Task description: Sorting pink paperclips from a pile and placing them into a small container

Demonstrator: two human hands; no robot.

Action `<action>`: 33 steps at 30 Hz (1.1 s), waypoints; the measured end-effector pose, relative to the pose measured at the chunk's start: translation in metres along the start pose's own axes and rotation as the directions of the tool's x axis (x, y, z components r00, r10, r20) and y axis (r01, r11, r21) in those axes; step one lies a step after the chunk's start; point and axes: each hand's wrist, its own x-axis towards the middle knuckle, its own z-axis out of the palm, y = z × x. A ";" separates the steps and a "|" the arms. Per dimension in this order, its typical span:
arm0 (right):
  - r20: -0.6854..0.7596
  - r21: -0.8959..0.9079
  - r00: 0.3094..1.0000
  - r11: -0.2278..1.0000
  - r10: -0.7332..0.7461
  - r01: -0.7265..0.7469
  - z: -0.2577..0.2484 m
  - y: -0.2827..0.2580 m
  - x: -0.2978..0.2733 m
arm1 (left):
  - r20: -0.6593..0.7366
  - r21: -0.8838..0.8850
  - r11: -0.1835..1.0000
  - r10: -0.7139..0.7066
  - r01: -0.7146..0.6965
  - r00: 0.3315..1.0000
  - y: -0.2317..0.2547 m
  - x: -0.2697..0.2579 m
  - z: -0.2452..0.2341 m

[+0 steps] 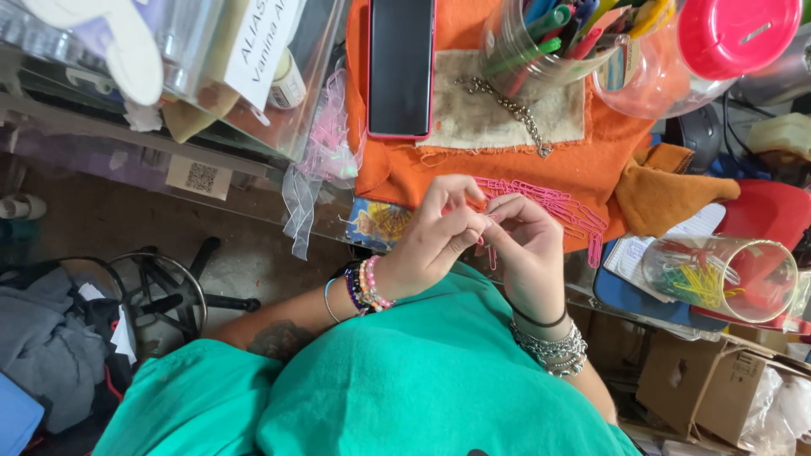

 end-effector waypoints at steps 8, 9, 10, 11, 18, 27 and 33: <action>0.158 -0.538 0.967 0.804 -0.199 0.253 -0.008 0.026 0.030 | -0.104 -0.101 0.991 -0.093 0.082 0.990 0.008 0.015 -0.034; 0.277 -0.735 0.920 0.556 -0.276 0.388 -0.012 0.030 0.036 | -0.111 -0.095 0.992 -0.093 0.082 0.989 0.005 0.015 -0.036; 0.277 -0.735 0.918 0.553 -0.283 0.392 -0.009 0.034 0.036 | -0.110 -0.094 0.993 -0.085 0.075 0.990 0.002 0.010 -0.036; 0.384 -0.789 0.877 0.390 -0.290 0.475 -0.006 0.038 0.038 | -0.063 -0.180 0.959 -0.235 0.220 0.970 -0.002 0.008 -0.036; 0.565 -0.797 0.811 0.155 -0.151 0.584 0.001 0.070 0.043 | 0.033 -0.041 0.904 -0.424 0.425 0.905 0.009 0.015 -0.042; 0.047 -0.393 0.984 0.903 -0.170 0.175 -0.005 0.012 0.035 | 0.173 0.056 0.940 -0.340 0.336 0.924 0.014 0.019 -0.036; -0.039 0.289 0.999 0.957 0.037 -0.024 -0.033 0.012 0.017 | 0.265 0.007 0.950 -0.304 0.313 0.915 0.026 0.029 -0.014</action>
